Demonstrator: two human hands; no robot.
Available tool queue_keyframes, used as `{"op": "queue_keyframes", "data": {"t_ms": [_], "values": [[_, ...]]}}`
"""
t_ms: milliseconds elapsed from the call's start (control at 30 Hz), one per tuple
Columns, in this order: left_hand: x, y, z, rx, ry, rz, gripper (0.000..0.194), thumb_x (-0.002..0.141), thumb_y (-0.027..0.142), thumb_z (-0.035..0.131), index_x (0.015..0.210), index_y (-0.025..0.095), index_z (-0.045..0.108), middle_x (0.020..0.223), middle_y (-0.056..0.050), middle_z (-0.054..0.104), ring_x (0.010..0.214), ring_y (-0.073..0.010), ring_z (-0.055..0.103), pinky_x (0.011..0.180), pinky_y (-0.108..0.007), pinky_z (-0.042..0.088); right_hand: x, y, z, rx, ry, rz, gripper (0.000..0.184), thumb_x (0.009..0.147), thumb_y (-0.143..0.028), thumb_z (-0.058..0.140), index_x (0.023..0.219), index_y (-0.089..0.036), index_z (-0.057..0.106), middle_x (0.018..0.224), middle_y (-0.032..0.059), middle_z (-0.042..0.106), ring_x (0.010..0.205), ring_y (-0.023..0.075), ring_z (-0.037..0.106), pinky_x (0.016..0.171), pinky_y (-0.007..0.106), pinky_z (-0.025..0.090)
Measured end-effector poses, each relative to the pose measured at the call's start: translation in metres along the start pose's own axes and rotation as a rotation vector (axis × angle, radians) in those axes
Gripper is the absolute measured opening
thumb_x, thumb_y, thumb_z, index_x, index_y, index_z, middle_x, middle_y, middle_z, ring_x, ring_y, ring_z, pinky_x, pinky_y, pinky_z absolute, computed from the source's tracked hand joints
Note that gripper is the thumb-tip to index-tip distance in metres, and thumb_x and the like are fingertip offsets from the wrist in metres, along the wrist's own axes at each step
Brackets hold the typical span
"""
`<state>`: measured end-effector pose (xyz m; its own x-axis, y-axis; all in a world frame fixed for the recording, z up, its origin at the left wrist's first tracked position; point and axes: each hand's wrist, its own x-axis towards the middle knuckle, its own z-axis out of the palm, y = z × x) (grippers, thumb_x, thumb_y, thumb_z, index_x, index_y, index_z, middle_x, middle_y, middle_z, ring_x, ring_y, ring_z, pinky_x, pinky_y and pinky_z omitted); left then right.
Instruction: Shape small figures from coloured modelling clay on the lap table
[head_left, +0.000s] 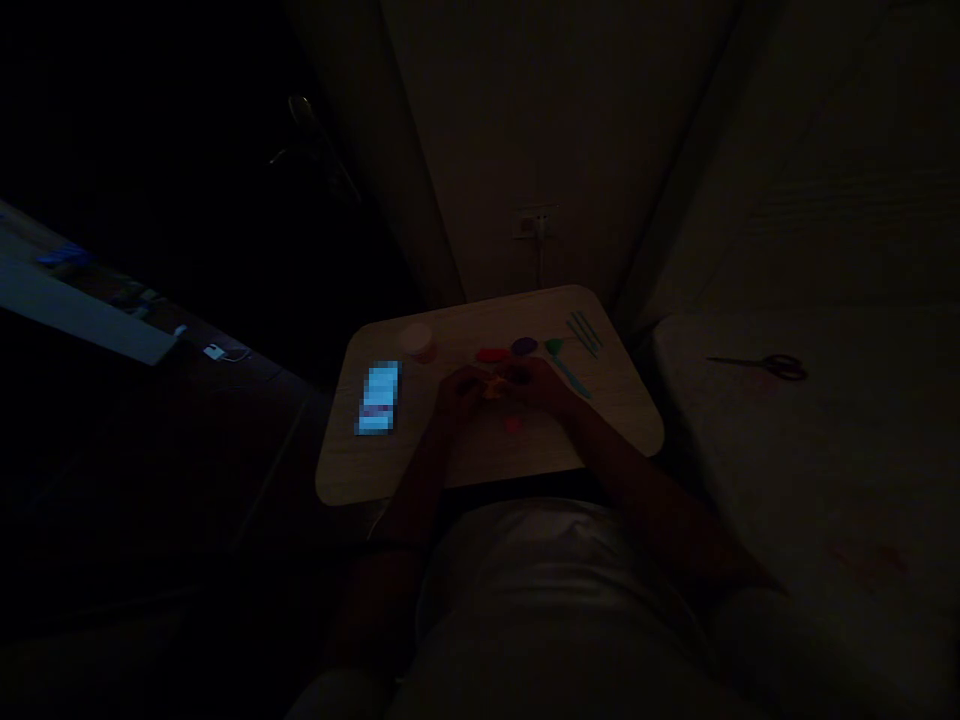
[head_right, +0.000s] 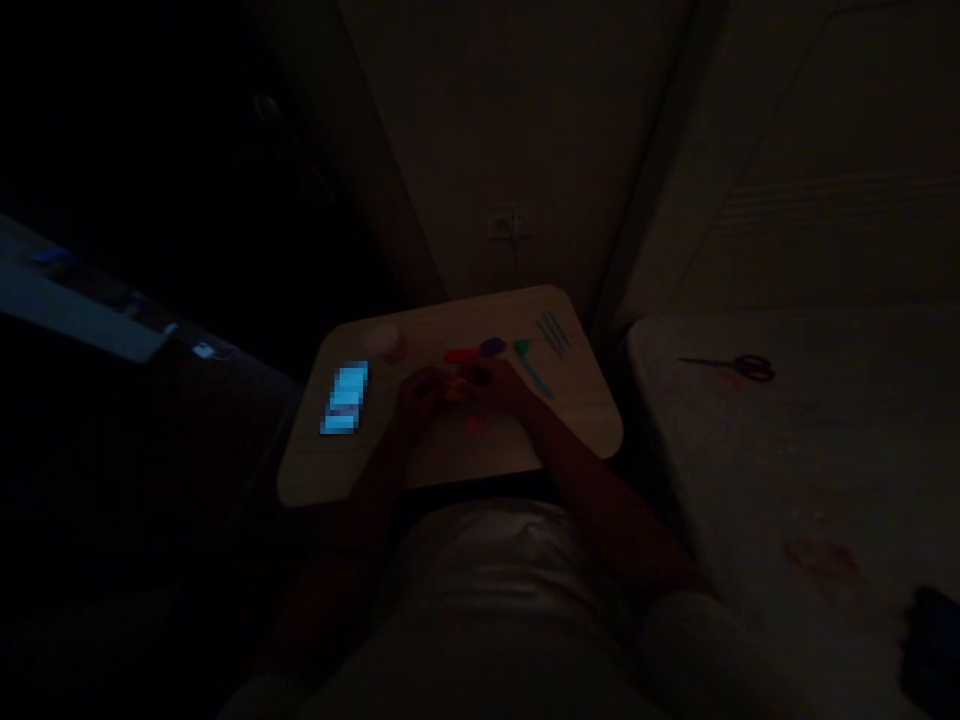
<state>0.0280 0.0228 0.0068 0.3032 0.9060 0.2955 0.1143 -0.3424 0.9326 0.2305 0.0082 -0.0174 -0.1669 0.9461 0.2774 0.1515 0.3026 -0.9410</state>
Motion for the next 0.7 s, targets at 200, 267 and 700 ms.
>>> {"op": "queue_keyframes", "data": {"t_ms": [200, 267, 700], "values": [[-0.0001, -0.0012, 0.0011, -0.014, 0.027, 0.018, 0.014, 0.079, 0.033, 0.075, 0.080, 0.020, 0.075, 0.087, -0.006, 0.077, 0.084, -0.0221, 0.073, 0.078, -0.035, 0.059, -0.0002, -0.0047, -0.0013, 0.019, -0.029, -0.012, 0.036, 0.083, -0.050, 0.073, 0.105, -0.020, 0.076, 0.099, 0.0058, 0.077, 0.086, 0.0207, 0.069, 0.078, 0.034, 0.054], [0.0002, -0.0008, 0.0014, -0.016, 0.022, 0.016, 0.014, 0.079, 0.033, 0.074, 0.080, 0.020, 0.074, 0.087, -0.006, 0.077, 0.085, -0.0225, 0.073, 0.078, -0.035, 0.059, 0.0005, -0.0064, -0.0006, 0.018, -0.010, -0.011, 0.035, 0.085, -0.052, 0.072, 0.101, -0.021, 0.077, 0.099, 0.0062, 0.077, 0.088, 0.0214, 0.069, 0.080, 0.035, 0.055], [0.0002, -0.0009, 0.0006, -0.090, -0.011, -0.022, 0.018, 0.074, 0.035, 0.079, 0.082, 0.020, 0.074, 0.089, -0.005, 0.077, 0.085, -0.0230, 0.072, 0.078, -0.035, 0.059, 0.0014, -0.0076, 0.0013, -0.030, 0.004, -0.009, 0.035, 0.086, -0.053, 0.071, 0.096, -0.020, 0.077, 0.091, 0.0057, 0.076, 0.082, 0.0208, 0.068, 0.078, 0.035, 0.053]]}}
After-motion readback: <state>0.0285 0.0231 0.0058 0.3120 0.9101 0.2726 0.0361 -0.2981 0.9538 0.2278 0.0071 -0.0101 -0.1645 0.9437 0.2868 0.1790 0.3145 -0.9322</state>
